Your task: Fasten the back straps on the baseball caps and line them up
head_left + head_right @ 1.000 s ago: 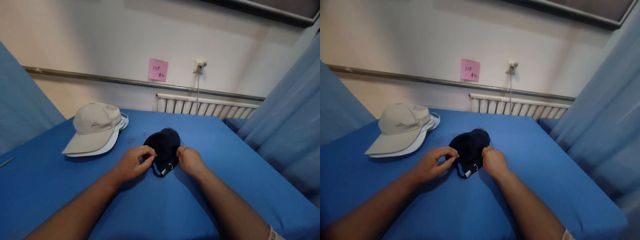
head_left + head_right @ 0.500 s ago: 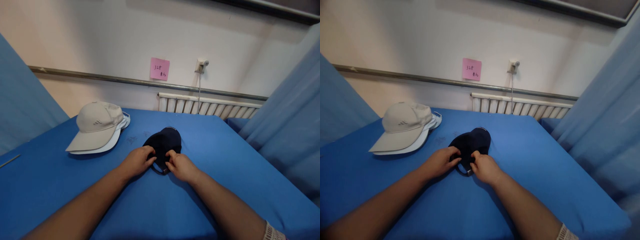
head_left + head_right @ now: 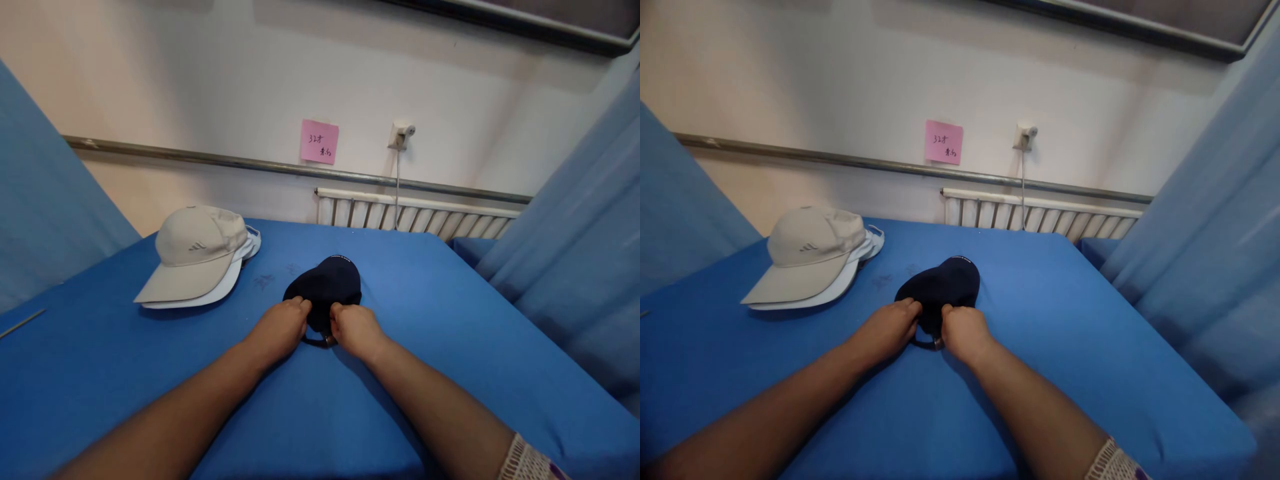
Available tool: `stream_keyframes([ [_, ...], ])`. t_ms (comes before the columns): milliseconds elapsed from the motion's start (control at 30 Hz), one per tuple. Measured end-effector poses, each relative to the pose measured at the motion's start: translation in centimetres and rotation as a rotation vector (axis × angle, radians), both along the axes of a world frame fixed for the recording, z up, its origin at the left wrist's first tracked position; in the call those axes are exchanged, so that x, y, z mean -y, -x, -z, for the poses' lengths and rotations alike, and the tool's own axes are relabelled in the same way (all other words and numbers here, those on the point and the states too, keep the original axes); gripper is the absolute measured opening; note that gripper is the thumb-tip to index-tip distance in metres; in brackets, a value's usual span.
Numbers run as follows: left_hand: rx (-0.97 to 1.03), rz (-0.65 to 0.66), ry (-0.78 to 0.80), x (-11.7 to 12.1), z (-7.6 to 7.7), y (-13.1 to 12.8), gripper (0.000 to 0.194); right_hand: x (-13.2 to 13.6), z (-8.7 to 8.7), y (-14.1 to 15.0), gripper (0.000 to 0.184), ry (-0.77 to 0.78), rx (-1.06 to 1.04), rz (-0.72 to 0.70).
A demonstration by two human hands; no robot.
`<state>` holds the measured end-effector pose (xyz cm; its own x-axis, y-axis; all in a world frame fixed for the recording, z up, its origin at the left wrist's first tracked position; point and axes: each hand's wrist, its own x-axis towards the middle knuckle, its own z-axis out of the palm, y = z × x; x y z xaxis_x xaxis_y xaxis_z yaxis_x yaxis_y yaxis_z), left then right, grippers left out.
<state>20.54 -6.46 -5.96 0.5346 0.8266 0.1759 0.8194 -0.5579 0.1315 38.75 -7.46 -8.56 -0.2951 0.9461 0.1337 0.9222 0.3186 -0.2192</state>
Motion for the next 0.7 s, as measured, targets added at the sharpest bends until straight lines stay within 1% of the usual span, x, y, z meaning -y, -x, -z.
stream_keyframes([
  [67, 0.113, -0.017, 0.003, 0.1, -0.4, 0.3, 0.011, 0.1, 0.0, -0.4, 0.012, -0.055, -0.046, -0.005],
  [133, 0.246, -0.024, -0.007, 0.2, -1.0, 0.5, 0.008, 0.5, -0.2, -1.0, 0.013, -0.153, -0.174, -0.038],
  [233, 0.444, 0.020, -0.069, 0.6, -1.6, 0.7, 0.005, 1.2, -0.6, -2.1, 0.016, -0.339, -0.381, -0.147],
  [300, 0.547, 0.063, -0.140, 0.9, -1.8, 0.8, 0.005, 1.7, -1.0, -2.5, 0.015, -0.406, -0.461, -0.216],
  [367, 0.611, 0.087, -0.205, 1.2, -1.8, 0.7, 0.006, 2.1, -1.2, -2.5, 0.014, -0.392, -0.536, -0.220],
  [433, 0.626, 0.115, -0.232, 1.4, -1.9, 0.7, 0.006, 2.1, -1.2, -2.3, 0.015, -0.342, -0.626, -0.152],
  [600, 0.559, 0.200, -0.237, 1.6, -2.0, 0.8, 0.008, 1.3, -0.8, -1.9, 0.025, -0.222, -0.744, 0.075],
  [633, 0.544, 0.205, -0.239, 1.6, -2.1, 0.8, 0.008, 1.2, -0.8, -1.9, 0.026, -0.203, -0.759, 0.100],
  [700, 0.508, 0.210, -0.230, 1.6, -2.0, 0.7, 0.008, 1.3, -0.9, -1.8, 0.028, -0.160, -0.776, 0.102],
])
